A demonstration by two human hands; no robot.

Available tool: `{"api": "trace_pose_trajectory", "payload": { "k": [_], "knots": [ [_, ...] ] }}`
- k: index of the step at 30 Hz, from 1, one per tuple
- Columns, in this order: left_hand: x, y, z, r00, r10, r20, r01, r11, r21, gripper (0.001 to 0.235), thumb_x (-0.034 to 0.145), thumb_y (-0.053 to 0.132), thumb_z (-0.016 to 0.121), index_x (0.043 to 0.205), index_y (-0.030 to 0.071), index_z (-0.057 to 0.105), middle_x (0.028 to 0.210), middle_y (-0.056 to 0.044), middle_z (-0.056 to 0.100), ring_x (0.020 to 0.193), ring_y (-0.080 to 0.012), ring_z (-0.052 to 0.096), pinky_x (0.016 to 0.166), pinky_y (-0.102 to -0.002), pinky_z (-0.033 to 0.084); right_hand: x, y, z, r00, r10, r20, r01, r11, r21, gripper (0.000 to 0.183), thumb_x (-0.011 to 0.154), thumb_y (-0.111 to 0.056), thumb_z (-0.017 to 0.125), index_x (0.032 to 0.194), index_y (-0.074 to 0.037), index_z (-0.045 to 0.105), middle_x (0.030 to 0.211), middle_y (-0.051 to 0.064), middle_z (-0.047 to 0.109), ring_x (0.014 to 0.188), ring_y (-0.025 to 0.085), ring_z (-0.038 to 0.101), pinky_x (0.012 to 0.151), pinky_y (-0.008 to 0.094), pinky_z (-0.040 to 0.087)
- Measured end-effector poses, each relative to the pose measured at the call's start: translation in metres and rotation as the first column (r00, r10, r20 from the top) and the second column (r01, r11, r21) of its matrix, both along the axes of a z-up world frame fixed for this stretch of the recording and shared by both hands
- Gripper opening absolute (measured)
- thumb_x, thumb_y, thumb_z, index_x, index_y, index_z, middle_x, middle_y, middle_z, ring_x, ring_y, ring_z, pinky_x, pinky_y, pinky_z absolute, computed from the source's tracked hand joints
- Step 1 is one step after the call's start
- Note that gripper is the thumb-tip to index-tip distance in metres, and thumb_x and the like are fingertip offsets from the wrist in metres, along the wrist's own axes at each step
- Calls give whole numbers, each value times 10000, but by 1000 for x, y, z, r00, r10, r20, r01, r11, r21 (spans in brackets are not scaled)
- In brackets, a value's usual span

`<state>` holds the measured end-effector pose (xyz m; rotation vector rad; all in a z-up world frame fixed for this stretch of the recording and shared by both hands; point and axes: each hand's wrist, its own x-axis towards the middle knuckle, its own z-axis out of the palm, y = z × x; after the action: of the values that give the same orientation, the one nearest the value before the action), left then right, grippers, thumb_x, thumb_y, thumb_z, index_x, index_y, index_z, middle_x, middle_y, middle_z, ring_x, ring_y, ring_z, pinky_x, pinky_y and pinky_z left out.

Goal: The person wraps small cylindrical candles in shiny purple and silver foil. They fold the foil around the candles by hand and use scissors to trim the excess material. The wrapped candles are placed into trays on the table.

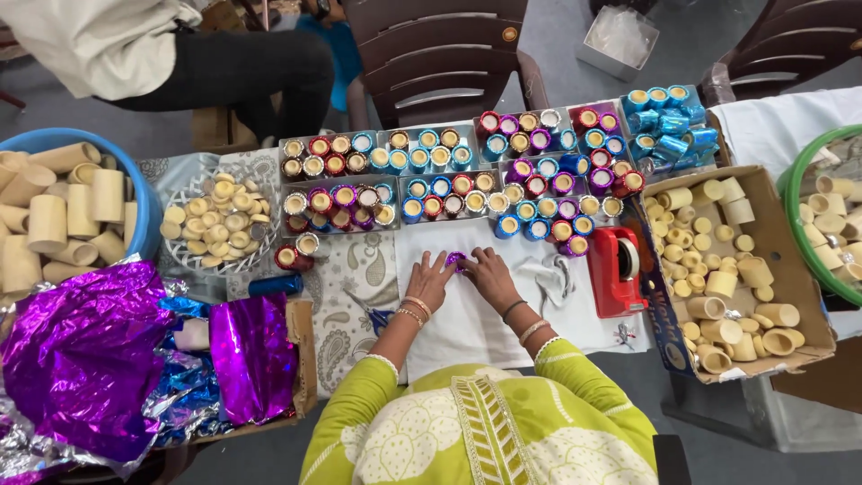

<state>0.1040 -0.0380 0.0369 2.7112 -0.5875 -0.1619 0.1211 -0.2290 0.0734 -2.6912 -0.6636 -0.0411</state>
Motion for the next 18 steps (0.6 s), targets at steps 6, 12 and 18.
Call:
{"api": "trace_pose_trajectory", "payload": {
  "k": [6, 12, 18],
  "knots": [
    [5, -8, -34, 999, 29, -18, -28, 999, 41, 667, 769, -11, 637, 1400, 199, 578, 1529, -152, 426, 1377, -489, 357, 1010, -597, 414, -2, -4, -9, 997, 2, 74, -8, 996, 87, 253, 831, -187, 745, 1084, -182, 745, 1110, 101, 642, 1004, 324, 582, 839, 439, 507],
    [-2, -1, -14, 995, 96, 21, -92, 984, -152, 696, 772, 16, 664, 1427, 235, 579, 1485, -131, 474, 1331, -446, 435, 1015, -519, 463, -2, 3, -9, 1000, 2, 9, -3, 993, 120, 217, 855, -143, 722, 1068, -173, 752, 1086, 101, 651, 978, 330, 591, 843, 419, 519],
    [-16, 44, 1, 945, 275, 176, -196, 909, -366, 510, 766, 96, 744, 1267, 153, 673, 1232, -110, 626, 1200, -359, 515, 1054, -500, 460, 5, -2, -15, 1000, 7, -15, -6, 998, 70, 175, 879, -154, 724, 1049, -183, 747, 1100, 92, 651, 990, 328, 591, 841, 422, 517]
  ]
}}
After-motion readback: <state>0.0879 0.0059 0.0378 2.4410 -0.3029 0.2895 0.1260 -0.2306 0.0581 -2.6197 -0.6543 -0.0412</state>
